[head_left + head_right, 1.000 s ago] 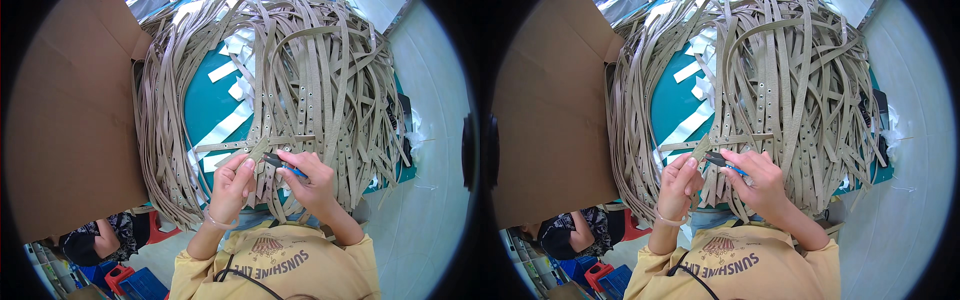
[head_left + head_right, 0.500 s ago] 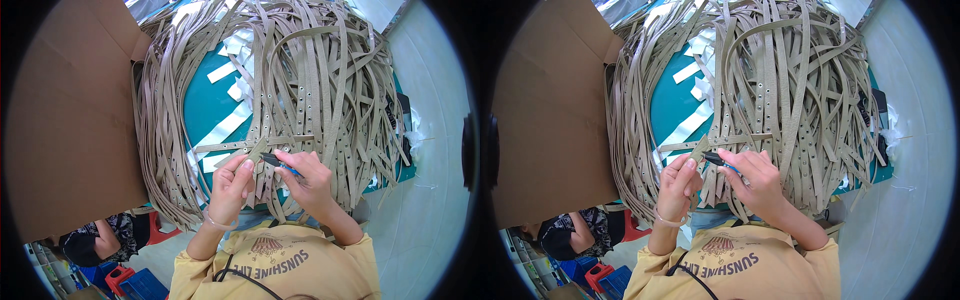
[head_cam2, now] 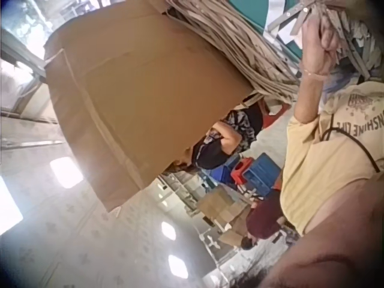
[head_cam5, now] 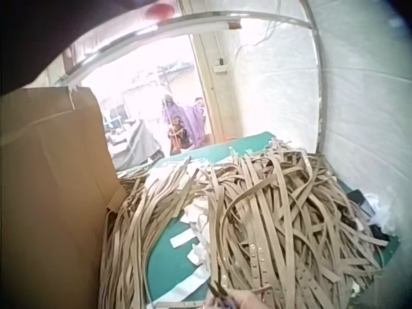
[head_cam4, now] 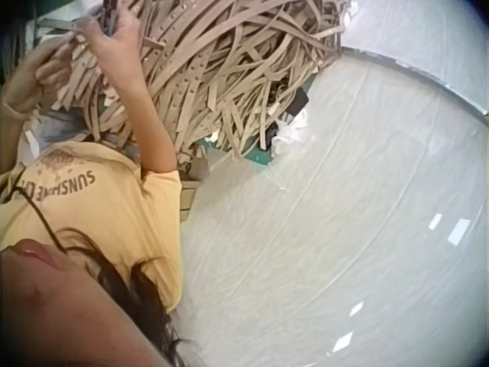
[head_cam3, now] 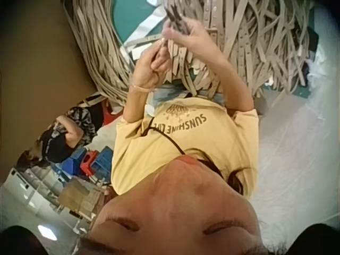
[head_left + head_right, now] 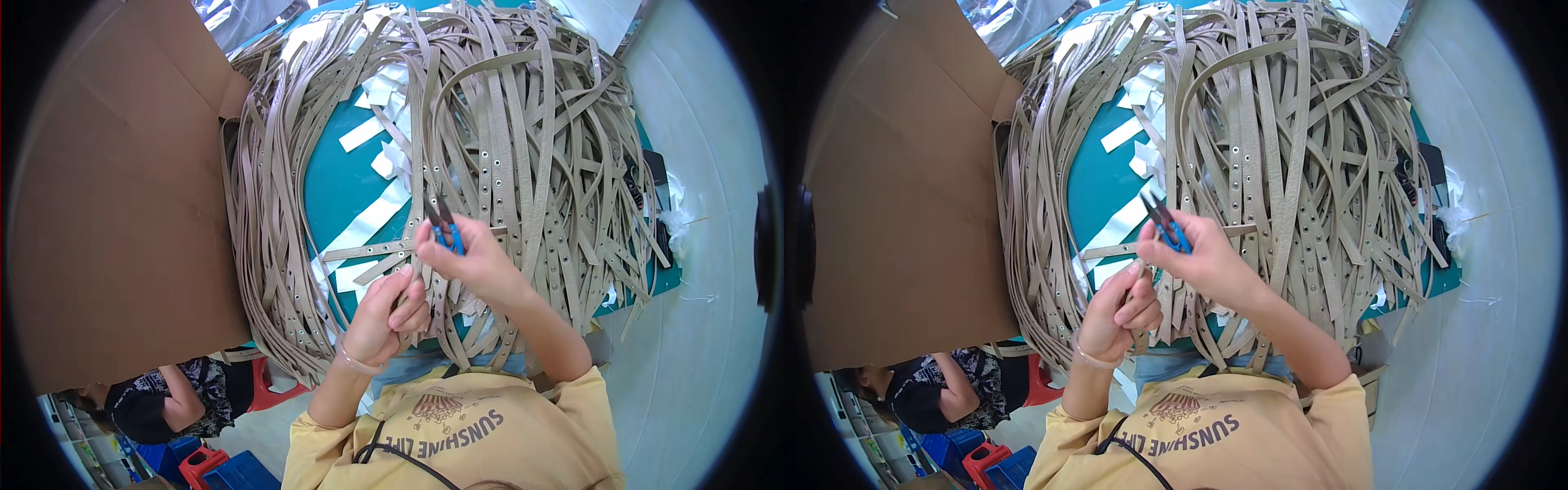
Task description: The person picks up straps one at a time from a pile on a table and trims loose threads from them using thread snips.
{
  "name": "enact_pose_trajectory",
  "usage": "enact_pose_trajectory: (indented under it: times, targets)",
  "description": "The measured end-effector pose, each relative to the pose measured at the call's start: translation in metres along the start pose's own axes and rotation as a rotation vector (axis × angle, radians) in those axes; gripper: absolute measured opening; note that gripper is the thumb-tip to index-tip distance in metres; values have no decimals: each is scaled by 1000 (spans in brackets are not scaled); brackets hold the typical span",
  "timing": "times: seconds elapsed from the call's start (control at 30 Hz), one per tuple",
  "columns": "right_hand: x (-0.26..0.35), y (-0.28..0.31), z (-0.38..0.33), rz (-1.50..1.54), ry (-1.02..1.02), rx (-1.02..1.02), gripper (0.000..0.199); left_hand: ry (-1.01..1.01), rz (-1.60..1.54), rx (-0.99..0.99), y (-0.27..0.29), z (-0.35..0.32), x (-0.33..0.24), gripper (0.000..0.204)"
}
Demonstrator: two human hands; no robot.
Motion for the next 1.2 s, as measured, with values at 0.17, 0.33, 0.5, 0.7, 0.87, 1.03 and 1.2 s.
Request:
enact_pose_trajectory:
  times: [0.17,0.33,0.5,0.7,0.87,1.03,1.2]
  targets:
    - [7,21,9,357,-11,-172,16,-268,295,-172,16,-7,-24,33]
    - [45,0,-4,-450,420,4,11,-237,396,-213,12,-9,-22,38]
    - [57,64,-1,78,274,-418,41,152,-356,300,-11,-12,-2,36]
    - [36,-20,13,-71,87,44,22,288,-472,385,-30,-12,0,33]
    - [105,77,43,77,266,-373,14,46,145,237,12,-15,-13,35]
    - [139,105,67,37,249,-351,16,144,-76,322,17,-27,-1,49]
    - [128,103,88,184,48,-248,15,260,-169,321,21,-24,7,54]
Point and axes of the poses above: each hand's wrist, its own z-axis towards the middle knuckle, its own y-axis out of the back of the hand, x = y × z, the point moved 10 cm from there along z, towards the middle knuckle, and after that the axes turned 1 degree about x, right-handed, at the moved point
